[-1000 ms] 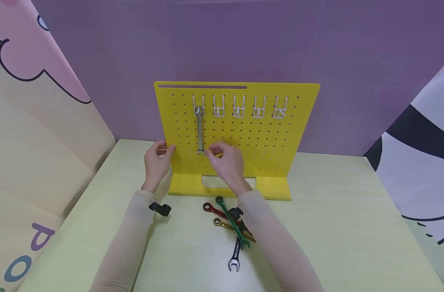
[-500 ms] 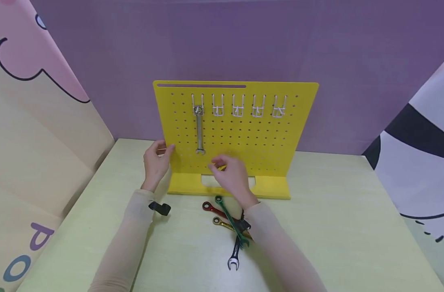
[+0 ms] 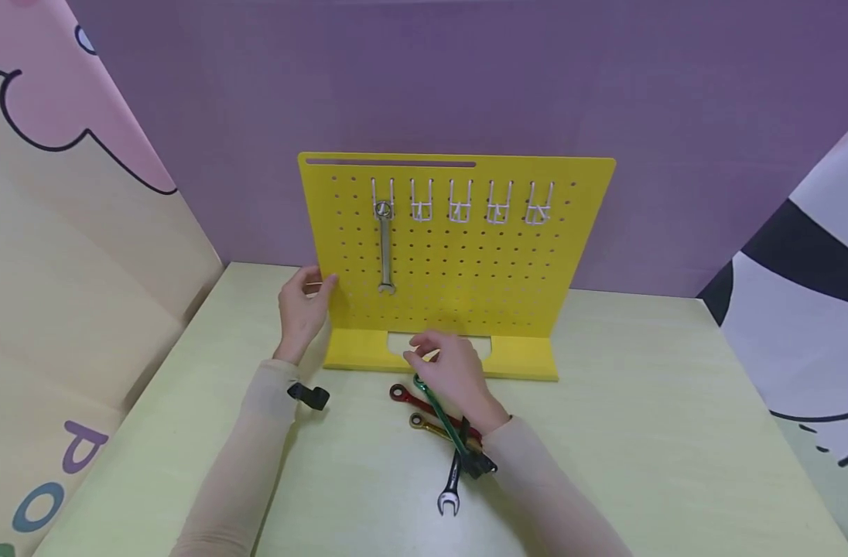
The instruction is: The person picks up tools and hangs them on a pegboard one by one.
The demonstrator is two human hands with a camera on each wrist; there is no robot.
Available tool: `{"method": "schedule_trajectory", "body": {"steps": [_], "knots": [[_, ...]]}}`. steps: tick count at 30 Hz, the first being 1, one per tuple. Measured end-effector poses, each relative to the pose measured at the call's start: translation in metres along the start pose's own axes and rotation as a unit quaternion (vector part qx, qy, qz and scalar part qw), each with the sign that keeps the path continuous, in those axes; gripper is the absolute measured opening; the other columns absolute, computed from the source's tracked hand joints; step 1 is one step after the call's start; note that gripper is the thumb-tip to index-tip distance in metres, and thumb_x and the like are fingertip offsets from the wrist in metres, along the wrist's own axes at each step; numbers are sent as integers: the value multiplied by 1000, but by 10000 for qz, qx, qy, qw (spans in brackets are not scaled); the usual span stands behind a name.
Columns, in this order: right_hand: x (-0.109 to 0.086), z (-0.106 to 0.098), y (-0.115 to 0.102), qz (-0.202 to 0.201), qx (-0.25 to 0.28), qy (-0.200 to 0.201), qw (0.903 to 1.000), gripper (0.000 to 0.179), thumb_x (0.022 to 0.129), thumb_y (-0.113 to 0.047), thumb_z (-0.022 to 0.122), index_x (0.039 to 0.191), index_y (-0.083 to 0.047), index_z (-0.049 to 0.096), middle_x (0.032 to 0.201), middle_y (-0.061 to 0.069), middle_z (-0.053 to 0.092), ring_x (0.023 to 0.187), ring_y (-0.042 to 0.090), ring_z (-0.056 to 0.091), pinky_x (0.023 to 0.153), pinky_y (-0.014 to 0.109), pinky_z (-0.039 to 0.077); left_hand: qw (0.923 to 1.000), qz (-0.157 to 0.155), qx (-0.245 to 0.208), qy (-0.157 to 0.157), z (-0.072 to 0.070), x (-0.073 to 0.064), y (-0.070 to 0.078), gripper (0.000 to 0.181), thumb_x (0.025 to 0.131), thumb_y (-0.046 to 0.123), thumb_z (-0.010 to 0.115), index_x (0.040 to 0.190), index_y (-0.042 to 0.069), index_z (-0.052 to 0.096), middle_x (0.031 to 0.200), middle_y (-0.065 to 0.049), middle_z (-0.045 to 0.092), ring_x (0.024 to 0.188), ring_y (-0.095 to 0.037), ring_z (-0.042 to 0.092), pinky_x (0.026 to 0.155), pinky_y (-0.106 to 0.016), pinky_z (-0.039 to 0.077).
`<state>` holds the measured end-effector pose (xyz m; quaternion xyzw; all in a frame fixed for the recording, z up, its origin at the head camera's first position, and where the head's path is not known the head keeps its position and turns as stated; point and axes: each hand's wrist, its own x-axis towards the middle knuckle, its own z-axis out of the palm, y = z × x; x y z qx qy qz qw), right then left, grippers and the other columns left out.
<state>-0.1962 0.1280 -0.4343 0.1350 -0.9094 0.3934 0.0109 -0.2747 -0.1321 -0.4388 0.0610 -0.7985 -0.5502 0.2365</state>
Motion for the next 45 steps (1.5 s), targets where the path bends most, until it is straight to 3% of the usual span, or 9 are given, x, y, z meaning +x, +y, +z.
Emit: {"method": "schedule_trajectory", "body": {"steps": [10, 16, 23, 35, 45], "knots": [[-20, -1, 12, 259, -94, -385, 9989, 23, 97, -29, 79, 112, -12, 80, 102, 0, 80, 82, 17, 72, 70, 30, 57, 10000, -45, 10, -3, -2, -1, 0, 31, 103, 25, 74, 125, 4, 72, 120, -18, 73, 109, -36, 70, 96, -48, 59], [-35, -4, 21, 363, -553, -509, 9965, 27, 95, -28, 80, 116, -11, 80, 100, 0, 80, 78, 13, 72, 60, 28, 53, 10000, -43, 53, -22, -1, -1, 0, 31, 103, 25, 73, 125, 4, 72, 120, -18, 74, 109, -36, 70, 96, -48, 59], [-48, -5, 28, 295, -873, -539, 9943, 29, 93, -23, 83, 119, -11, 79, 98, -1, 80, 75, 9, 66, 61, 25, 52, 10000, 17, 3, 8, -3, -2, 1, 31, 103, 25, 74, 124, 3, 72, 119, -19, 74, 108, -37, 70, 95, -48, 59], [-57, -4, 33, 418, -747, -693, 9939, 29, 89, -23, 87, 115, -13, 79, 95, -5, 79, 70, 4, 64, 57, 25, 48, 10000, 75, -44, -30, -1, -1, 1, 31, 103, 25, 73, 123, 2, 72, 117, -19, 74, 107, -36, 70, 94, -48, 59], [-58, 0, 34, 565, -706, -810, 9926, 23, 87, -18, 89, 108, -10, 82, 91, -4, 78, 70, 7, 62, 59, 24, 48, 10000, 4, 22, -73, 0, -2, 0, 31, 103, 26, 73, 124, 3, 72, 118, -18, 74, 108, -35, 70, 94, -48, 60]]}}
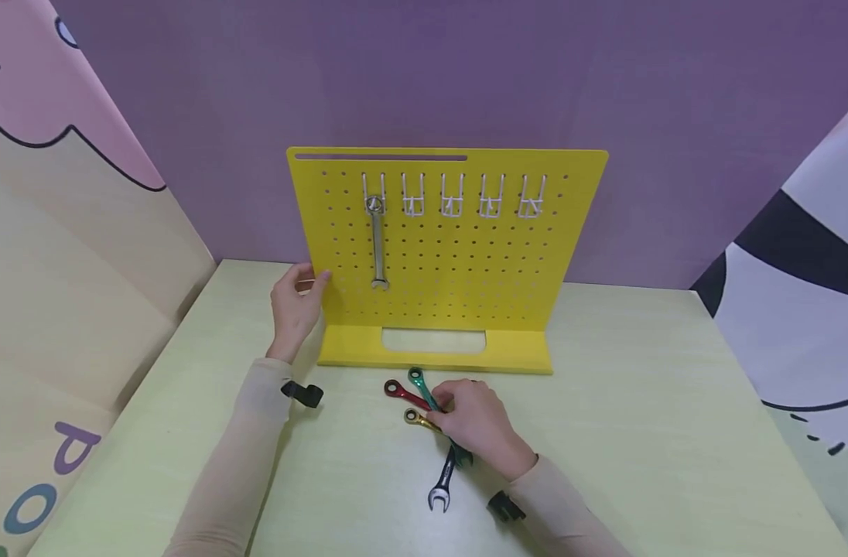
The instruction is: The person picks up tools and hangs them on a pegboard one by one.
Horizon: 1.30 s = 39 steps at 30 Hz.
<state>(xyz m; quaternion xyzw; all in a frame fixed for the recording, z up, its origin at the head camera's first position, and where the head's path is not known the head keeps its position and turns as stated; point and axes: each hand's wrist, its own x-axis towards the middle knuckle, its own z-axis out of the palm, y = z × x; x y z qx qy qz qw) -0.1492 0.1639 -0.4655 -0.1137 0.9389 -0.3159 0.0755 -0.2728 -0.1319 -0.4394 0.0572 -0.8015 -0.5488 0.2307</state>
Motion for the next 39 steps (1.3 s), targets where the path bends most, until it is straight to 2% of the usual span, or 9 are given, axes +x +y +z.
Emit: {"method": "schedule_trajectory", "body": {"steps": [10, 19, 26, 33, 39], "knots": [[1, 0, -1, 63, 121, 72, 9999, 28, 87, -11, 85, 114, -7, 80, 93, -2, 78, 71, 8, 64, 55, 25, 47, 10000, -18, 25, 84, -1, 0, 0, 32, 103, 26, 73, 124, 2, 72, 119, -19, 74, 108, -35, 69, 94, -47, 60], [0, -1, -1, 12, -46, 165, 9999, 32, 86, -12, 84, 117, -6, 79, 93, -2, 79, 67, 8, 58, 52, 23, 39, 10000, 9, 34, 56, -1, 0, 0, 32, 103, 26, 73, 124, 1, 71, 118, -19, 74, 108, -36, 69, 94, -48, 60], [-2, -3, -1, 82, 186, 146, 9997, 31, 86, -11, 82, 116, -7, 79, 96, -3, 79, 71, 7, 64, 51, 24, 41, 10000, 51, 19, 29, -1, -1, 0, 32, 103, 26, 73, 124, 1, 71, 118, -19, 74, 108, -37, 69, 95, -48, 60], [0, -3, -1, 86, 200, 179, 9996, 29, 86, -12, 81, 115, -8, 81, 94, -3, 79, 64, 9, 59, 48, 24, 38, 10000, 59, 12, 35, 0, 0, -1, 33, 103, 27, 73, 124, 1, 71, 117, -19, 74, 108, -37, 69, 95, -48, 60], [2, -3, 1, 88, 395, 222, 9989, 28, 86, -12, 82, 114, -9, 82, 94, -2, 80, 67, 8, 63, 49, 24, 42, 10000, 71, 25, 28, 1, 0, -2, 32, 104, 27, 73, 123, 1, 71, 117, -19, 74, 108, -36, 69, 95, -47, 60]]}}
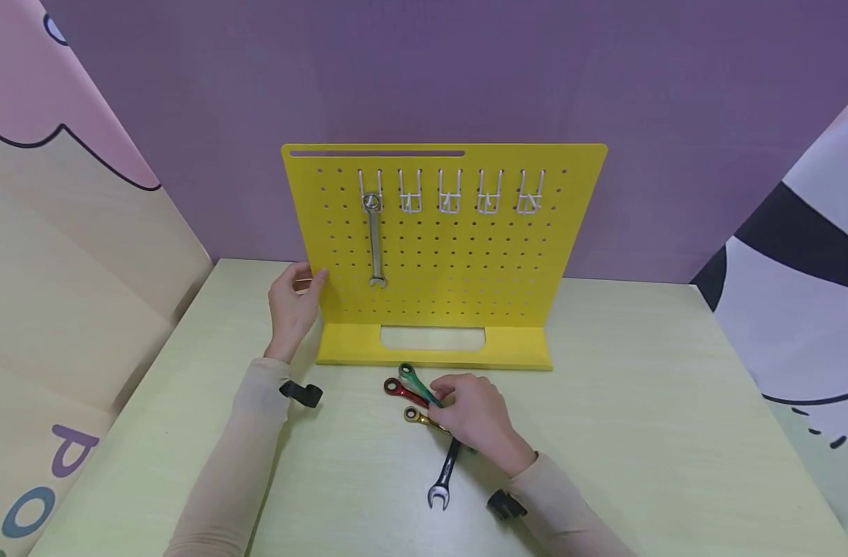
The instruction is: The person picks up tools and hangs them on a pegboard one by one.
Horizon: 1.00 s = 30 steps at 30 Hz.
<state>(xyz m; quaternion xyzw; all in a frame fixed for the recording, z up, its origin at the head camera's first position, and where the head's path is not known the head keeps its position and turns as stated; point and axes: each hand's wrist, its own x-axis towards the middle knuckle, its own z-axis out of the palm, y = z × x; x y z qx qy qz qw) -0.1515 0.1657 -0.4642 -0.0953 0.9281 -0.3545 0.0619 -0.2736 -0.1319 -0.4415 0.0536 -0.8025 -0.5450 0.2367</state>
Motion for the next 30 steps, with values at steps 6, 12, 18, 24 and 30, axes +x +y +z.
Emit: {"method": "schedule_trajectory", "body": {"steps": [6, 12, 18, 24, 30], "knots": [[1, -3, 1, -173, 38, 196, 9997, 22, 87, -9, 77, 108, -8, 84, 94, 1, 82, 73, 11, 67, 59, 23, 49, 10000, 18, -44, -1, 1, 0, 0, 33, 103, 27, 73, 124, 2, 71, 118, -19, 74, 108, -36, 69, 94, -47, 60], [-1, -2, 0, -155, -54, -264, 9995, 17, 90, -15, 80, 106, -11, 83, 87, -6, 77, 75, 7, 66, 63, 24, 51, 10000, -1, -54, -20, -1, 0, 1, 33, 103, 27, 73, 125, 2, 71, 118, -19, 74, 109, -36, 69, 95, -48, 59], [-1, 1, -4, -39, -88, -452, 9989, 19, 88, -28, 88, 103, -17, 82, 83, -10, 73, 79, 8, 65, 60, 25, 50, 10000, -36, -48, -30, -1, 0, 2, 33, 103, 26, 73, 125, 1, 71, 118, -19, 73, 108, -36, 69, 94, -48, 59], [-3, 3, -7, 47, -222, -504, 9985, 25, 84, -28, 92, 104, -16, 83, 79, -11, 70, 75, 8, 62, 58, 23, 45, 10000, -26, -58, -26, -1, 0, 2, 33, 103, 26, 73, 125, 1, 71, 118, -19, 73, 108, -36, 69, 94, -48, 59], [-5, 4, -9, 103, -288, -432, 9986, 28, 82, -33, 92, 101, -17, 82, 71, -13, 66, 65, 8, 56, 54, 21, 37, 10000, -13, -91, -14, -1, 0, 2, 32, 103, 26, 73, 124, 1, 71, 118, -20, 73, 108, -37, 69, 93, -48, 59]]}}
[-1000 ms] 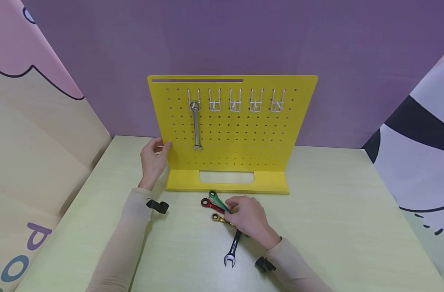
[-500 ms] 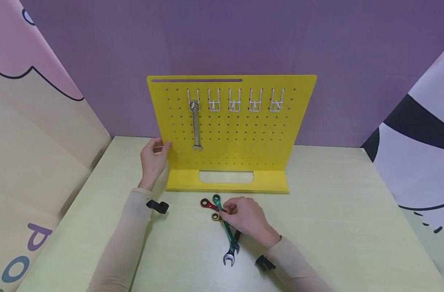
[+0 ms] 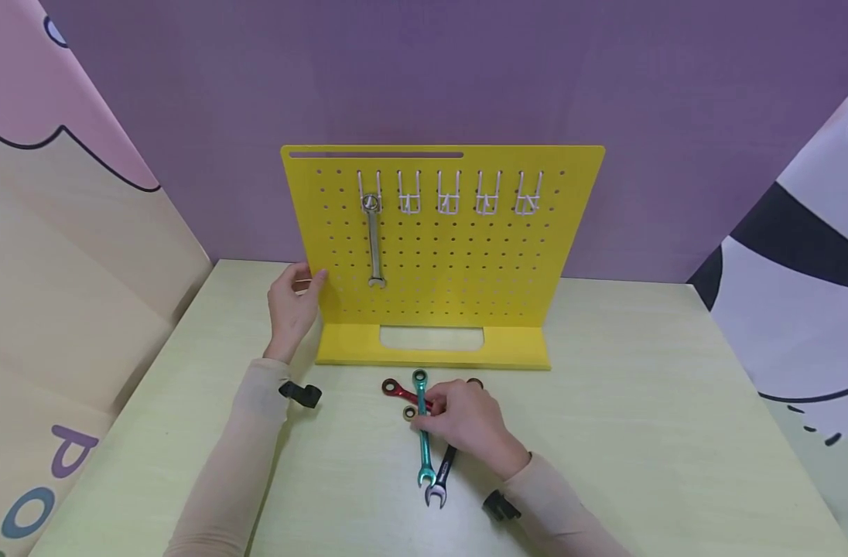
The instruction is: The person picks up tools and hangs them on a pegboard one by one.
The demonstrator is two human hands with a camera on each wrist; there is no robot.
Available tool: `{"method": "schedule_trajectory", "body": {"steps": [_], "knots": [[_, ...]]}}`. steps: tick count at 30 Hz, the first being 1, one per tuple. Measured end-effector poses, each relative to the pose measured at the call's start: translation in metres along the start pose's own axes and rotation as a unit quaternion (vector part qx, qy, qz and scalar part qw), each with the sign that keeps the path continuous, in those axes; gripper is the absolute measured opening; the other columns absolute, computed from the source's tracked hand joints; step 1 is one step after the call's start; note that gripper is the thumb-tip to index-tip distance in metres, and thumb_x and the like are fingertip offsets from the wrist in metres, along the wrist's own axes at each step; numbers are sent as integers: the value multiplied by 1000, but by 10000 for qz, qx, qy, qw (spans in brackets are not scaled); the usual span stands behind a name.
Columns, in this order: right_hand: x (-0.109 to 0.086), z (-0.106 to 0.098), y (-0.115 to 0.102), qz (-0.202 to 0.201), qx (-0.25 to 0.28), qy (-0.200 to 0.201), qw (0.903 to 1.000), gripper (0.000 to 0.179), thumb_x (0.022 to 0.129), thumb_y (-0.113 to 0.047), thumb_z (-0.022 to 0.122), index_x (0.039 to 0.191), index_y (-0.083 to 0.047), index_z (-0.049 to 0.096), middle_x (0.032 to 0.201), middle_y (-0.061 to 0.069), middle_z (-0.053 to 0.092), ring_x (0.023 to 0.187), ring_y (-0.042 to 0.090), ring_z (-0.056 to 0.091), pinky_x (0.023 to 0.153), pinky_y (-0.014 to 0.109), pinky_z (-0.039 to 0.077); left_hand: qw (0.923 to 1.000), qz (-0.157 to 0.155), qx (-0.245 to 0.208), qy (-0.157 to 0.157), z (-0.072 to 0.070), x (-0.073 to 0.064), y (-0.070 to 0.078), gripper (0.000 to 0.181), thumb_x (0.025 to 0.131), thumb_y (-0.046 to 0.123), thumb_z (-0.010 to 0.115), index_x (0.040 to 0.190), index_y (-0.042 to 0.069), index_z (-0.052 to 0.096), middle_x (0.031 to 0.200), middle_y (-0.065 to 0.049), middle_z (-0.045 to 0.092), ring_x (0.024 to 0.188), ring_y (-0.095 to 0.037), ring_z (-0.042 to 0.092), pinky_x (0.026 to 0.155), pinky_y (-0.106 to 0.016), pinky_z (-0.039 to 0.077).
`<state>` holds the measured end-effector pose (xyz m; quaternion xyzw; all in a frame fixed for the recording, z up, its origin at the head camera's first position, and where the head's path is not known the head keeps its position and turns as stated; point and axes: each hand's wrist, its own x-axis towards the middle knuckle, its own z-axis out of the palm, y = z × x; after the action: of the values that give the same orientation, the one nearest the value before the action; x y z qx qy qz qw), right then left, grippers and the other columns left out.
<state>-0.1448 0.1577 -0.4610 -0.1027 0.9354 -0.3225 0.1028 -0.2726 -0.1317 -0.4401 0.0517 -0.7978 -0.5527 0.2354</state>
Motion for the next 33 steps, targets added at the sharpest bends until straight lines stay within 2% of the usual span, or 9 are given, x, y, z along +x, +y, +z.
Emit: {"method": "schedule_trajectory", "body": {"steps": [3, 5, 8, 10, 12, 18, 28, 33], "knots": [[0, 0, 0, -65, -104, 10, 9999, 19, 84, -32, 90, 93, -18, 80, 66, -12, 62, 59, 8, 51, 51, 21, 31, 10000, -16, 9, -6, 0, 0, 0, 32, 103, 25, 73, 124, 1, 71, 118, -19, 73, 108, -36, 69, 93, -47, 59], [0, 0, 1, -92, -112, 16, 9999, 14, 85, -27, 89, 91, -17, 80, 67, -10, 63, 58, 9, 50, 51, 21, 31, 10000, -18, 32, 0, 0, 0, -1, 32, 103, 25, 73, 124, 2, 71, 118, -19, 73, 108, -36, 69, 93, -47, 59], [1, 1, 3, -79, -75, 75, 9999, 9, 86, -19, 86, 92, -15, 82, 76, -8, 67, 67, 9, 54, 56, 22, 38, 10000, -18, 53, -5, 0, -1, -1, 32, 103, 25, 73, 125, 2, 71, 119, -19, 73, 108, -36, 69, 94, -48, 60], [2, 2, 5, -27, -15, 117, 9999, 13, 85, -16, 85, 97, -12, 83, 85, -6, 71, 75, 9, 59, 63, 25, 46, 10000, -24, 64, -14, 0, -1, -1, 32, 103, 26, 73, 125, 2, 71, 119, -19, 73, 109, -36, 69, 95, -48, 60], [3, 2, 8, -19, 27, 149, 9999, 15, 85, -15, 84, 99, -10, 84, 91, -4, 73, 79, 9, 60, 66, 26, 48, 10000, -16, 55, -26, 0, -1, -1, 32, 103, 26, 73, 126, 2, 71, 119, -19, 73, 109, -36, 69, 95, -48, 60], [4, -3, 12, 4, 188, 163, 9997, 15, 84, -15, 82, 99, -12, 83, 85, -5, 76, 68, 11, 58, 54, 24, 42, 10000, 40, 16, -22, -1, -1, 0, 32, 103, 25, 73, 126, 2, 71, 118, -19, 73, 109, -36, 69, 94, -48, 61], [9, -6, 16, 44, 592, 183, 9981, 14, 85, -10, 81, 99, -12, 82, 85, -4, 75, 74, 12, 61, 62, 25, 48, 10000, -15, 87, -12, -1, -1, 0, 33, 103, 26, 73, 126, 3, 71, 118, -19, 73, 110, -36, 69, 94, -48, 60], [11, -7, 18, 61, 735, 56, 9973, 13, 84, -11, 82, 97, -14, 83, 84, -4, 75, 73, 13, 59, 60, 25, 47, 9999, -44, 96, -14, -1, 0, 0, 32, 103, 25, 73, 126, 2, 71, 119, -19, 73, 109, -36, 69, 94, -48, 60]]}}
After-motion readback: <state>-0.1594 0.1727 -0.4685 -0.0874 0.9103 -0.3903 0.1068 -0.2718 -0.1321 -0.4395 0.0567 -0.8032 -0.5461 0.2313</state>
